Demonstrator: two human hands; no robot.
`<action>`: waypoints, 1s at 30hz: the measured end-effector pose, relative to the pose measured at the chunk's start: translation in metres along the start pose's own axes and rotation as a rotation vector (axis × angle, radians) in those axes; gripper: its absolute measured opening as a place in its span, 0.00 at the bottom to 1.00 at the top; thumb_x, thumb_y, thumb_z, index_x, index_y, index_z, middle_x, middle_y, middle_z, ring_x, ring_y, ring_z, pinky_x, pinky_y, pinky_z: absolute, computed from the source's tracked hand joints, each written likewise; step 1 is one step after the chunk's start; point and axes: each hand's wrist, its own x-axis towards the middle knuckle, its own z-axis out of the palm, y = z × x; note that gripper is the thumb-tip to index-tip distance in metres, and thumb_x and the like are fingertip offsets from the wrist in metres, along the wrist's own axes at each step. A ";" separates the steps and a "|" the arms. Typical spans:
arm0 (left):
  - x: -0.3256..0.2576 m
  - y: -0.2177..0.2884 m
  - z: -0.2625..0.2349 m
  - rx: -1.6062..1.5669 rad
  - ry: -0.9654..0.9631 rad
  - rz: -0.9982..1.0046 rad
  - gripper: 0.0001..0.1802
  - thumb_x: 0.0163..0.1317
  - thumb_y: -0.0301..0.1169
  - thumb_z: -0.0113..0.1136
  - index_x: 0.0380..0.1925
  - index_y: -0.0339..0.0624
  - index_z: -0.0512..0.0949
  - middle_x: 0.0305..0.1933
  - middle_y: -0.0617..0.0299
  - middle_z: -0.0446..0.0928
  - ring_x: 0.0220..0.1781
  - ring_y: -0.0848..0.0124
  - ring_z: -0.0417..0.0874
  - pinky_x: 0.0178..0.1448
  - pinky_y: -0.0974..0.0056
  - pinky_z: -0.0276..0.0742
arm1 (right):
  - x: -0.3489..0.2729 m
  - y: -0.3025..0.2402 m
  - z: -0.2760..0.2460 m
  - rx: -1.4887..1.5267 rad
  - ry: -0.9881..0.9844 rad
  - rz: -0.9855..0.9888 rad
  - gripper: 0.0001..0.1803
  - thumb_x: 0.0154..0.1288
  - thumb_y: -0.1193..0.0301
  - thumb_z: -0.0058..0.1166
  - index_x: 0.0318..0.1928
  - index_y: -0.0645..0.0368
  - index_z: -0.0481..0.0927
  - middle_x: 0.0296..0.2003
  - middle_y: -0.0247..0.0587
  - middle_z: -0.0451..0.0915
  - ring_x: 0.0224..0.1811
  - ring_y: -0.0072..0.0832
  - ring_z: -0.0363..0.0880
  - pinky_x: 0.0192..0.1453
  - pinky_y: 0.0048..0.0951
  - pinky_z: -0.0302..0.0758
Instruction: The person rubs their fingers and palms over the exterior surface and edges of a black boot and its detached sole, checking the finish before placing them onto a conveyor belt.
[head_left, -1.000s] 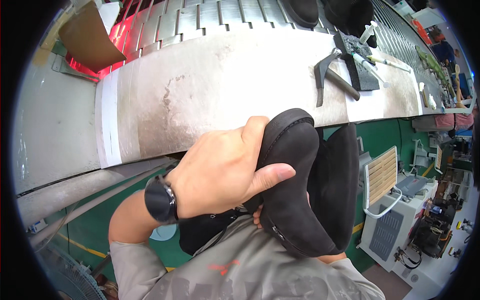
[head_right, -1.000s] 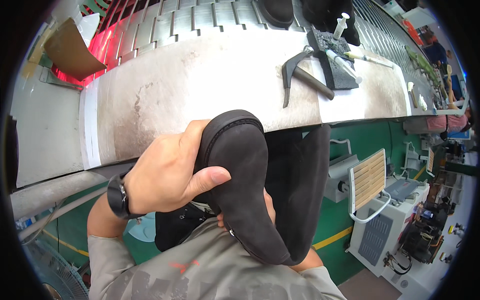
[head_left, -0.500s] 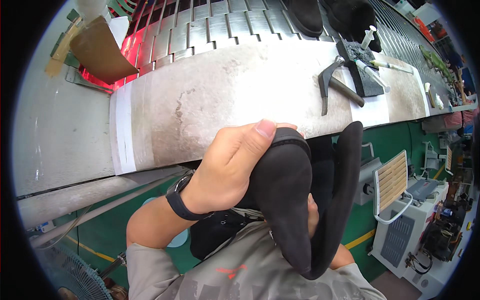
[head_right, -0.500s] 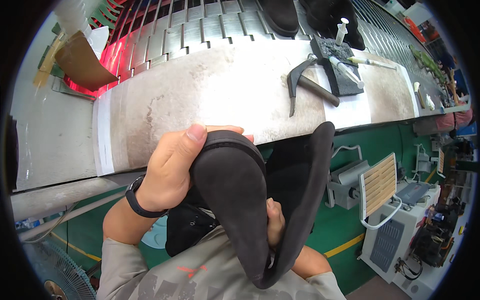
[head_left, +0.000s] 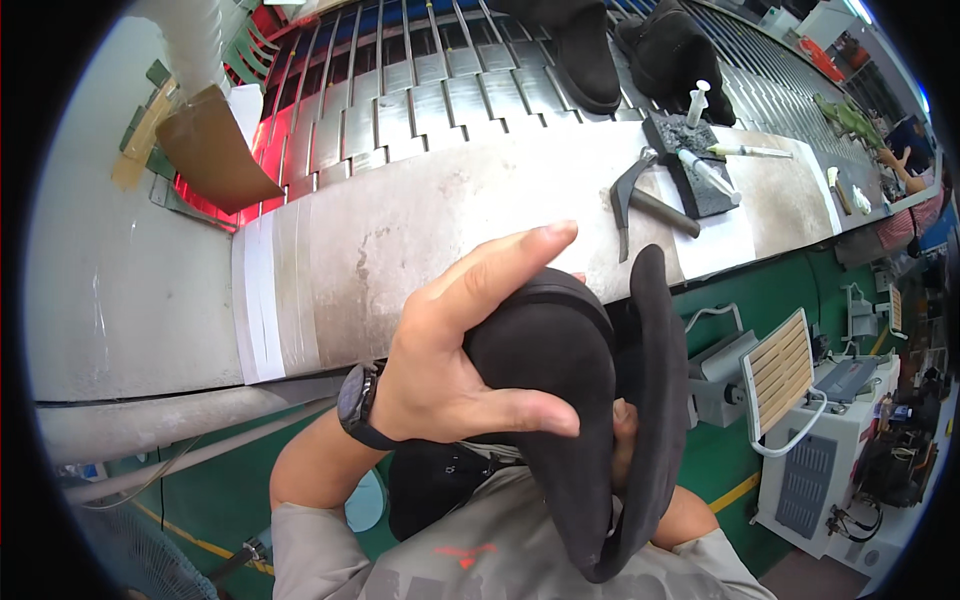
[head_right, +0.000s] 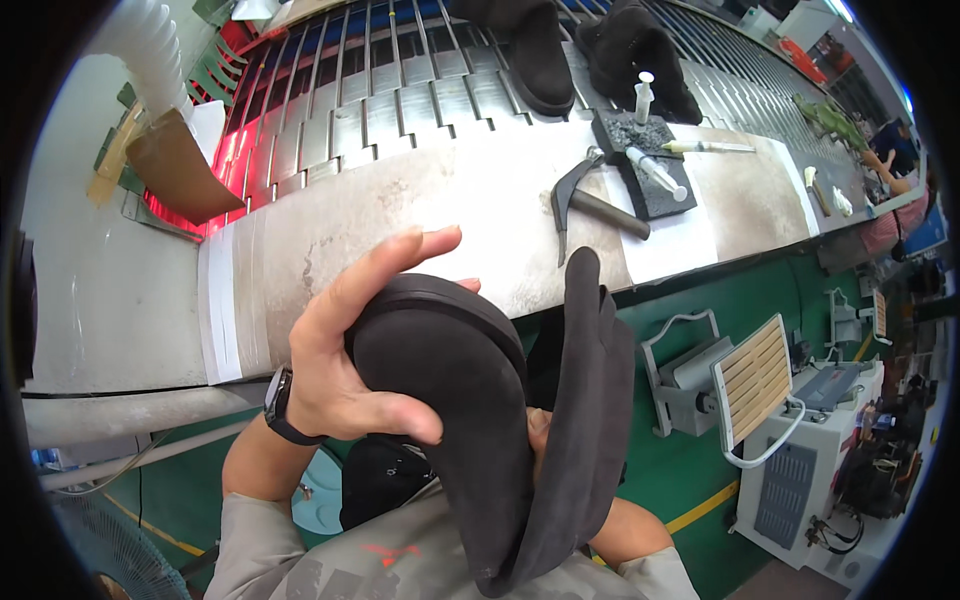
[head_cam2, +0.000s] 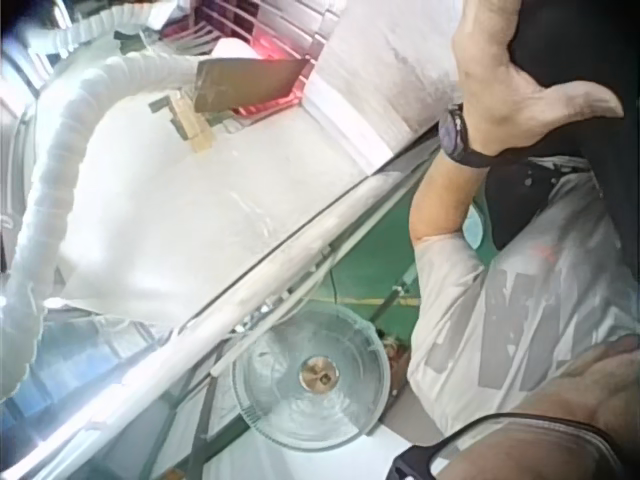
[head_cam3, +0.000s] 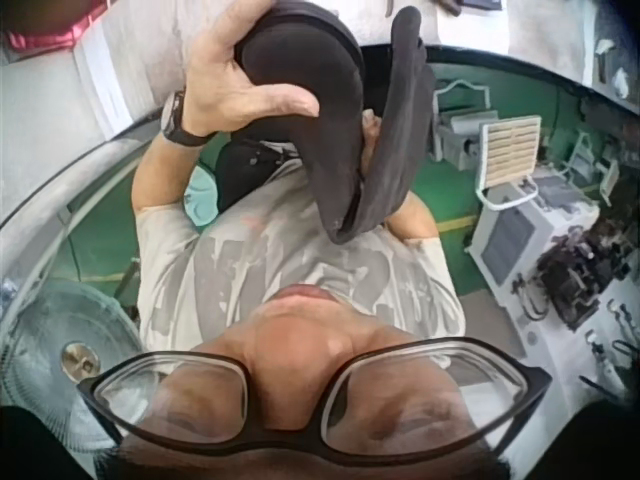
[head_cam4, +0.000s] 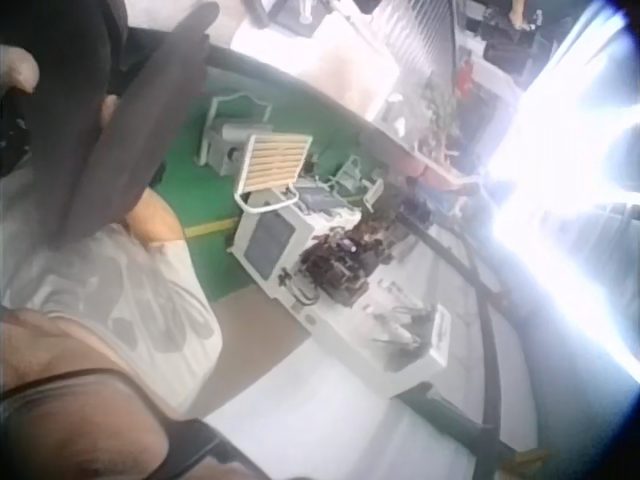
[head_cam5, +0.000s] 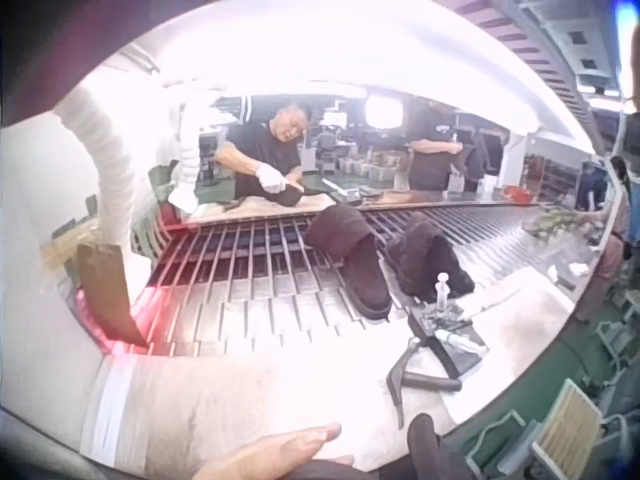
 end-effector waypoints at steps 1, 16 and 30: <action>0.000 0.001 -0.001 0.032 0.004 0.011 0.62 0.50 0.44 0.90 0.79 0.30 0.64 0.75 0.29 0.71 0.68 0.46 0.86 0.71 0.47 0.84 | -0.001 -0.004 0.003 -0.004 0.000 -0.006 0.56 0.73 0.42 0.62 0.85 0.64 0.52 0.80 0.54 0.64 0.81 0.43 0.68 0.84 0.45 0.68; 0.053 0.033 -0.035 0.193 -0.037 -0.329 0.67 0.54 0.39 0.88 0.82 0.30 0.48 0.67 0.39 0.78 0.67 0.50 0.84 0.71 0.52 0.80 | 0.095 0.062 -0.011 -0.882 0.536 -0.501 0.52 0.66 0.60 0.73 0.80 0.69 0.57 0.73 0.64 0.70 0.74 0.55 0.74 0.76 0.48 0.73; 0.082 -0.030 -0.022 0.713 0.190 -0.285 0.63 0.50 0.50 0.87 0.77 0.29 0.61 0.62 0.36 0.82 0.63 0.41 0.85 0.65 0.47 0.82 | 0.089 -0.093 -0.001 -1.023 0.442 -1.080 0.13 0.68 0.71 0.72 0.47 0.66 0.88 0.37 0.48 0.91 0.36 0.35 0.93 0.38 0.36 0.85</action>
